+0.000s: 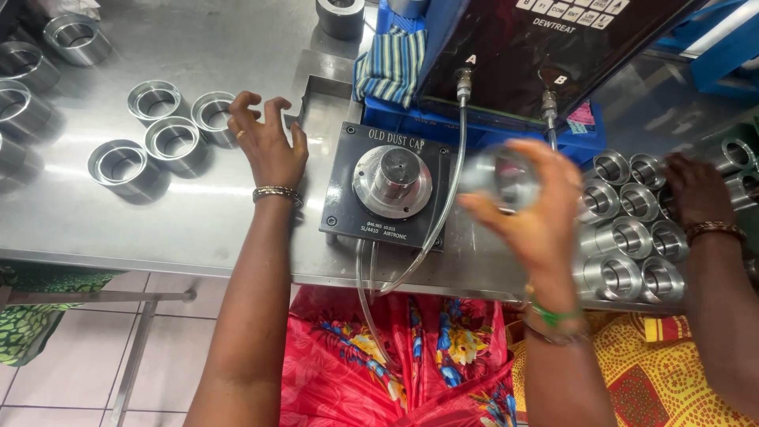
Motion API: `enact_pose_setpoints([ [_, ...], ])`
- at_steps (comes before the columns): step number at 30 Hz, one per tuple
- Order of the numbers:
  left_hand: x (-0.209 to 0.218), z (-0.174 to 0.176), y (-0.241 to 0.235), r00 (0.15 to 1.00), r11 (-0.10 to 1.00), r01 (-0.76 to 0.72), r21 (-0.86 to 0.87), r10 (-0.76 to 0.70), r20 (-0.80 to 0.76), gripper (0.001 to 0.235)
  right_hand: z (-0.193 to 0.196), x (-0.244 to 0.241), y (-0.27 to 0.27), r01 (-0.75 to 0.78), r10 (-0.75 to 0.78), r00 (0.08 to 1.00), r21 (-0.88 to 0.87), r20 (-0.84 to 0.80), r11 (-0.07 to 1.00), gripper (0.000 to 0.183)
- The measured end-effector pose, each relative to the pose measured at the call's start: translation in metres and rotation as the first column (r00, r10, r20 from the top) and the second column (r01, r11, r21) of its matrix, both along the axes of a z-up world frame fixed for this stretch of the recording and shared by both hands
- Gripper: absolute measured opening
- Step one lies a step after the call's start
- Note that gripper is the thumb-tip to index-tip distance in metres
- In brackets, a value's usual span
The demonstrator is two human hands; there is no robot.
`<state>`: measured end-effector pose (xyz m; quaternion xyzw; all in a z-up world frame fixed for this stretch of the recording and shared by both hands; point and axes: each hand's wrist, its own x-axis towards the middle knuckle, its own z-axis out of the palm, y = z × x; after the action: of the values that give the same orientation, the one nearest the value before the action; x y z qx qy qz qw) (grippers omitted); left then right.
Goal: Placing metal rings on a specialized machine for inspection or treatment and then sorting them into crates.
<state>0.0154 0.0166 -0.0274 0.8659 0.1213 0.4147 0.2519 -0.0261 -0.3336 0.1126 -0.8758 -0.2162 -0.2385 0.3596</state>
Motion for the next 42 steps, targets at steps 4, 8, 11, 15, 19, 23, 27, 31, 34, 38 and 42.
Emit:
enact_pose_setpoints([
  [4, -0.002, -0.001, 0.004, 1.0, 1.0, 0.018, -0.004, -0.018, -0.016, 0.033, 0.005, 0.01, 0.069, -0.156, 0.181, 0.978, -0.21, 0.104, 0.965, 0.086],
  [8, 0.003, -0.002, 0.009, 1.0, 1.0, 0.007, -0.019, -0.008, -0.029, 0.031, 0.004, 0.012, 0.097, -0.16, 0.181, 0.982, -0.282, 0.049, 0.946, 0.077],
  [11, 0.002, 0.003, 0.006, 0.999, 0.998, 0.024, -0.06, -0.026, -0.04, 0.029, -0.002, 0.009, 0.095, -0.17, 0.188, 0.982, -0.323, 0.024, 0.931, 0.085],
  [15, 0.002, 0.002, 0.007, 0.999, 0.998, 0.04, -0.05, -0.04, -0.011, 0.027, 0.0, 0.007, 0.065, -0.246, 0.274, 0.948, -0.169, 0.164, 0.954, 0.093],
  [19, -0.006, 0.009, 0.004, 0.994, 0.998, 0.055, -0.006, -0.054, 0.092, 0.022, -0.01, 0.004, -0.014, -0.064, 0.064, 0.987, -0.001, 0.148, 0.998, 0.064],
  [23, -0.023, 0.035, -0.02, 0.923, 0.856, 0.372, -0.359, -0.302, 0.237, 0.027, -0.059, 0.003, -0.112, 0.29, -0.273, 0.954, -0.158, 0.124, 0.944, 0.05],
  [27, -0.056, 0.083, -0.08, 0.816, 0.767, 0.577, -0.281, -0.557, 0.157, 0.05, -0.125, -0.012, -0.176, 0.493, -0.538, 0.838, -0.55, 0.091, 0.675, 0.055],
  [31, -0.062, 0.108, -0.115, 0.847, 0.842, 0.53, -0.1, -0.531, 0.02, 0.07, -0.13, -0.03, -0.137, 0.502, -0.485, 0.846, -0.631, 0.219, 0.591, 0.038],
  [34, -0.06, 0.105, -0.118, 0.866, 0.867, 0.493, -0.072, -0.497, -0.059, 0.083, -0.124, -0.031, -0.117, 0.46, -0.504, 0.858, -0.591, 0.103, 0.662, 0.035],
  [38, -0.063, 0.091, -0.106, 0.81, 0.804, 0.58, -0.13, -0.587, -0.014, 0.067, -0.13, -0.027, -0.116, 0.286, -0.307, 0.952, -0.387, 0.008, 0.877, 0.024],
  [42, -0.065, 0.087, -0.1, 0.716, 0.706, 0.686, -0.173, -0.698, -0.011, 0.056, -0.125, -0.02, -0.111, 0.344, -0.285, 0.938, -0.408, 0.2, 0.846, 0.033],
])
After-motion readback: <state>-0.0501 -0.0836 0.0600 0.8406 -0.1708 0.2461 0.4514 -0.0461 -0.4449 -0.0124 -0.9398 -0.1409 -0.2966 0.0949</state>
